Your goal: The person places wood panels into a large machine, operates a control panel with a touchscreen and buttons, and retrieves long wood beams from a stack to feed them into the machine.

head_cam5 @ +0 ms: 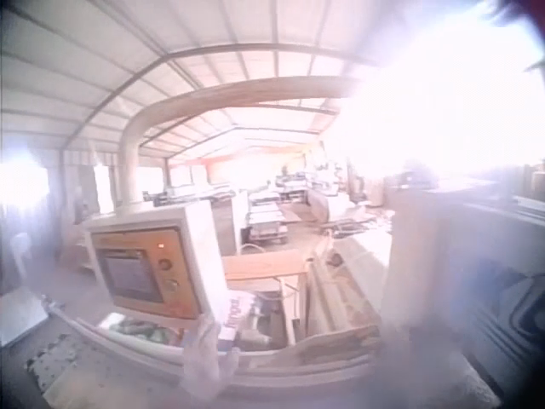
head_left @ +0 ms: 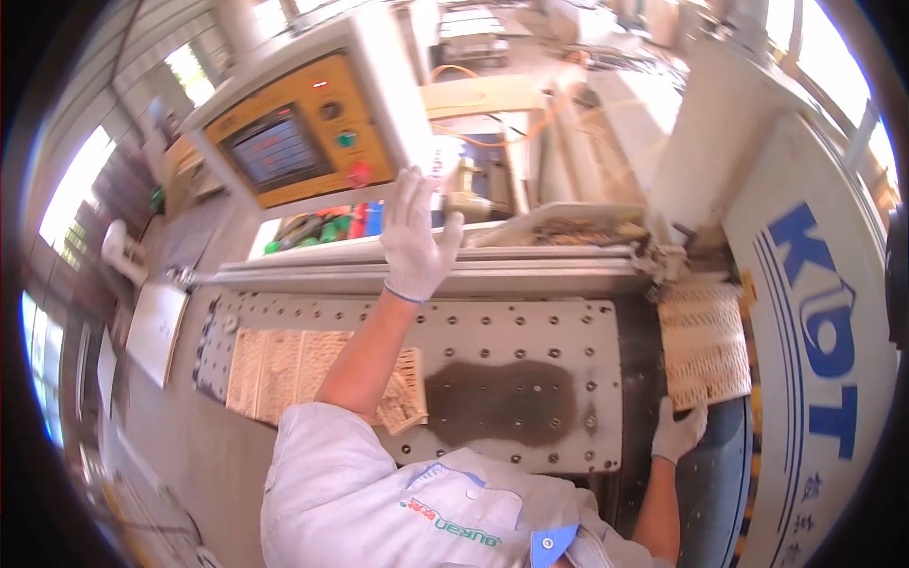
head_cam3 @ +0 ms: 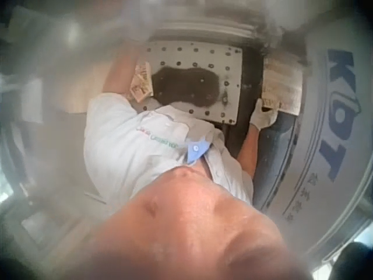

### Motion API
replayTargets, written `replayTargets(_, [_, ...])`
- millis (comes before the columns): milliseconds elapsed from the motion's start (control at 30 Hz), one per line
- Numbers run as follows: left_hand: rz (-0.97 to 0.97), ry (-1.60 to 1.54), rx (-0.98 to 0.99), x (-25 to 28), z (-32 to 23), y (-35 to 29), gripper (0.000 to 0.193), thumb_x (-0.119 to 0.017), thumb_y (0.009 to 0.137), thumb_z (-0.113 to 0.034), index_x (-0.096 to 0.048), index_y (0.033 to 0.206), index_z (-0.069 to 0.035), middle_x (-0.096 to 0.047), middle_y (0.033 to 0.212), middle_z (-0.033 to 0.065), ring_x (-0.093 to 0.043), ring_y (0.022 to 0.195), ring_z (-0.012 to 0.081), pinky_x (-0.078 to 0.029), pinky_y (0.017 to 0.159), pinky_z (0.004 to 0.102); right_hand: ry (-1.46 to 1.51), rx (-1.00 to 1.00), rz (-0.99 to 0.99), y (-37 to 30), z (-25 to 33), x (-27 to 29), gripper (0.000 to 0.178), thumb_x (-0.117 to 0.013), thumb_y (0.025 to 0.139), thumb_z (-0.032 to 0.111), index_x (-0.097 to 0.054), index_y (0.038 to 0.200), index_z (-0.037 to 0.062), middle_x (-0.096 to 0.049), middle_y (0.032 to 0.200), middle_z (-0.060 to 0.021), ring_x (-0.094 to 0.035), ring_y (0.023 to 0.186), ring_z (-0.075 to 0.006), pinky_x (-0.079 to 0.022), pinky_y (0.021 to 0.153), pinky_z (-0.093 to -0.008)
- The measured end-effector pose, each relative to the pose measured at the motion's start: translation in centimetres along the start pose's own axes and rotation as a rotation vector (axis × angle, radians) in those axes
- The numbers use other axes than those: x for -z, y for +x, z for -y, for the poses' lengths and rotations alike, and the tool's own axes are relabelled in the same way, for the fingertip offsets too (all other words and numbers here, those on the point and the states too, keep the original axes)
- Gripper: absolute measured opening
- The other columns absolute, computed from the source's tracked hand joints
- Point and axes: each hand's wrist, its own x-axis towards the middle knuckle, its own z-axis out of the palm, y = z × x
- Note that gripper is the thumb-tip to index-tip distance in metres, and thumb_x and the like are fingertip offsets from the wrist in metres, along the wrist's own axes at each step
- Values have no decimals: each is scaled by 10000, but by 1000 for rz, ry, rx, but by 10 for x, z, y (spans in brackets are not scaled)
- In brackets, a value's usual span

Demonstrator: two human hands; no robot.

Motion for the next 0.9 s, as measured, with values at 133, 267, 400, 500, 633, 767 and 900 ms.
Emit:
replayTargets(133, [-60,379,82,70,71,9,750,-871,895,-207,-590,1544,41,-589,1621,299,-549,1495,529,-435,1276,639,-22,-63,117,6,11,-10,978,-868,967,502,-525,1662,-95,-565,1689,-323,-519,1581,-470,-380,1346,-526])
replayTargets(267, [60,398,-8,84,100,23,733,-885,889,-243,-633,1523,26,-606,1629,268,-560,1498,519,-445,1278,615,-84,-45,126,5,15,-13,962,-850,987,517,-533,1655,-98,-574,1681,-323,-529,1574,-468,-388,1343,-515])
replayTargets(400, [85,496,-114,72,120,31,714,-873,885,-315,-670,1502,-18,-632,1612,225,-572,1485,479,-445,1287,591,-57,36,69,11,8,-25,945,-808,1017,561,-555,1637,-105,-605,1655,-322,-576,1535,-464,-421,1314,-490])
replayTargets(500, [138,410,-93,85,114,38,698,-871,897,-330,-678,1490,-17,-670,1566,229,-598,1469,463,-465,1275,563,-2,-19,117,13,24,-17,951,-825,997,563,-564,1633,-94,-608,1648,-325,-573,1538,-465,-418,1317,-507])
replayTargets(633, [290,66,146,123,81,-12,714,-860,937,-357,-660,1514,13,-674,1560,274,-607,1486,486,-467,1281,554,-90,-52,143,14,23,-17,986,-789,1017,611,-550,1633,-120,-594,1665,-324,-563,1552,-457,-413,1325,-500])
replayTargets(767, [619,-16,246,193,7,-145,902,-930,891,-423,-587,1604,10,-562,1685,289,-529,1568,512,-424,1321,570,-84,-5,113,11,12,-21,968,-789,1023,597,-554,1632,-117,-599,1662,-323,-565,1549,-463,-411,1329,-502])
replayTargets(900, [765,89,629,253,-88,-249,1190,-1067,693,-424,-520,1676,-37,-376,1756,362,-359,1628,596,-370,1336,629,-95,-15,128,14,11,-18,960,-791,1030,595,-555,1632,-114,-608,1651,-324,-579,1536,-463,-432,1312,-505])
